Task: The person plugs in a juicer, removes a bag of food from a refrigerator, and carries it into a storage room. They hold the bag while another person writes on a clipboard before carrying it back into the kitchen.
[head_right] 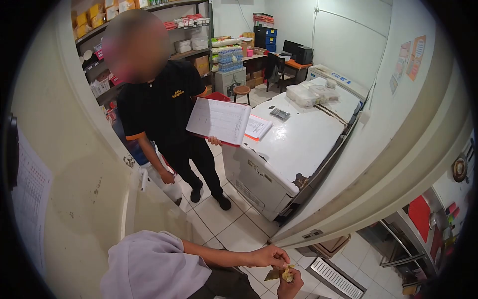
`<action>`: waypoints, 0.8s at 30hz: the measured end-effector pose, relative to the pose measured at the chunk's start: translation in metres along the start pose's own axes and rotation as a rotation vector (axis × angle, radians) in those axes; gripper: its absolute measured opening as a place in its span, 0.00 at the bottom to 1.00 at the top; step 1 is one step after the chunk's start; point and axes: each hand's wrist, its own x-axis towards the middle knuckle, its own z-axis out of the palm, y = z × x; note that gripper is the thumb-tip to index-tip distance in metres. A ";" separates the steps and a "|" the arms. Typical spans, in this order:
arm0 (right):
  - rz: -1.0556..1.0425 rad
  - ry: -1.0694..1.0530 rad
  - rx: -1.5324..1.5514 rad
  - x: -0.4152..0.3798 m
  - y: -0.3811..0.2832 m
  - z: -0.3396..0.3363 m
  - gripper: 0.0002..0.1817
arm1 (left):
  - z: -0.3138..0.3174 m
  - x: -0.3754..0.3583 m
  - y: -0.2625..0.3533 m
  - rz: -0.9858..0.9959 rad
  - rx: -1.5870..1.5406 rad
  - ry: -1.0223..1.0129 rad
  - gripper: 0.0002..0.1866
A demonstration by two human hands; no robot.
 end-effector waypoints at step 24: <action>0.220 0.098 -0.044 -0.081 0.119 -0.126 0.09 | 0.133 0.115 -0.104 0.104 0.360 -0.347 0.11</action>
